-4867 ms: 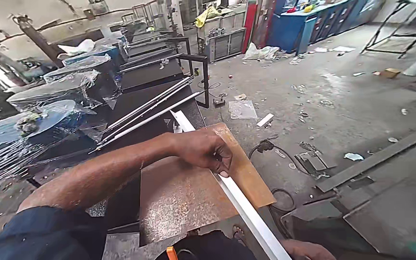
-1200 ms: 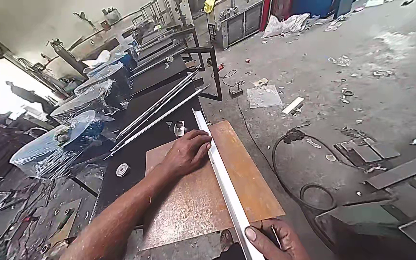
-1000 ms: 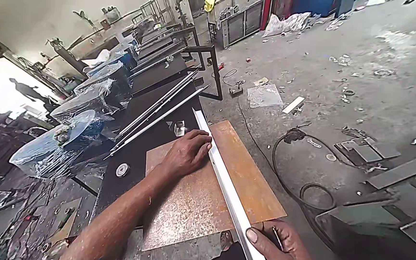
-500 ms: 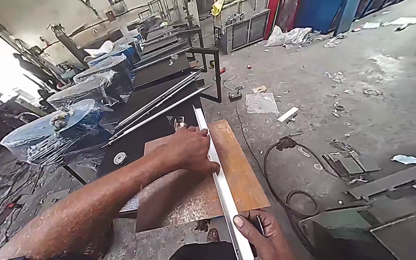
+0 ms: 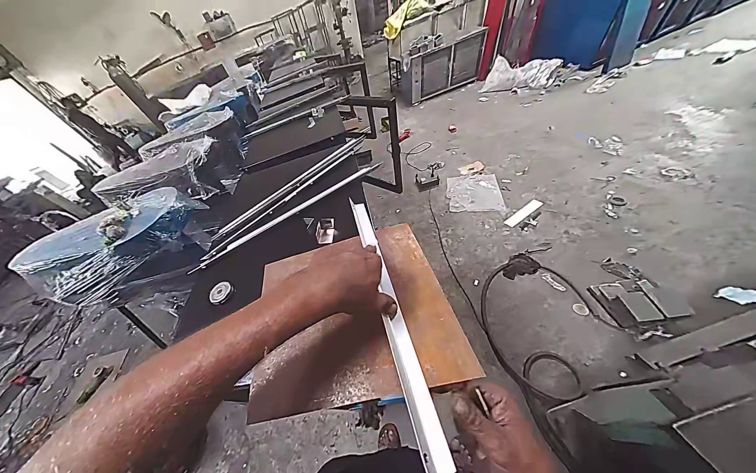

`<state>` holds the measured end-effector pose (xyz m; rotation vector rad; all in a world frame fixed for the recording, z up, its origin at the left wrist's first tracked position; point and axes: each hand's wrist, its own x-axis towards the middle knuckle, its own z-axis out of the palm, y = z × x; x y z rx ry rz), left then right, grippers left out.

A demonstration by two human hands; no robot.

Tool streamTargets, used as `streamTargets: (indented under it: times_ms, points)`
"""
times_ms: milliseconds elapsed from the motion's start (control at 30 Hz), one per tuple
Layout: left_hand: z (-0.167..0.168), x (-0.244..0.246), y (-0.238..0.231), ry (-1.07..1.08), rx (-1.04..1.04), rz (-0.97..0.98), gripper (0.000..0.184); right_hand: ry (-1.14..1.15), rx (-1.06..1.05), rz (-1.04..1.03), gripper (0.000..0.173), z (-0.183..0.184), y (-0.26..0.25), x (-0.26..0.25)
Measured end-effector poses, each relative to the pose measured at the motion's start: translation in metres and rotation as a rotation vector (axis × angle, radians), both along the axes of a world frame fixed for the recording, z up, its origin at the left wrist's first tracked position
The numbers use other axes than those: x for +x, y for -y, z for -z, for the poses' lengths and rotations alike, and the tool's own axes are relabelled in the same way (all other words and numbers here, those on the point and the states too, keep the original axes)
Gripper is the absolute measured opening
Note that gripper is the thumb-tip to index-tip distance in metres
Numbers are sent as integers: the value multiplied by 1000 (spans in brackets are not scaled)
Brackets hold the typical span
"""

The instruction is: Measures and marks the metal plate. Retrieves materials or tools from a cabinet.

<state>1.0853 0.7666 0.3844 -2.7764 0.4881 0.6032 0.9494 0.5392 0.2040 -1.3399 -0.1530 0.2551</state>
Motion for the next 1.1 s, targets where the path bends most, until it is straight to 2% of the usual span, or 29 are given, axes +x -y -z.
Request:
streamTargets:
  times_ms: [67,100,167,233,333,400,467,600,700,800,1100]
  points:
    - [0,3,0,-16,-28,27,72,-9,-298,35,39,23,29,14]
    - [0,4,0,-20,-38,40,68,-35,-471,46,49,35,46,22]
    - [-2,4,3,-38,-44,48,64,-98,-663,51,60,56,81,36]
    - [-3,3,3,-47,-58,43,63,-77,-647,90,59,55,108,48]
    - [0,1,-2,-29,-78,58,64,166,-445,166,50,6,114,71]
    - [2,0,-3,-28,-84,74,70,332,-496,198,37,-41,100,89]
    - [3,1,-3,-38,-69,79,75,485,-657,187,29,-84,73,106]
    - [1,2,-2,-38,-35,79,72,715,-970,72,19,-137,-4,136]
    - [1,3,-2,-37,-27,111,71,756,-1051,6,15,-143,-49,162]
    - [1,2,-3,-28,-13,127,70,761,-1085,-6,14,-141,-73,183]
    - [0,1,-1,-32,16,77,76,715,-1132,-19,13,-127,-93,207]
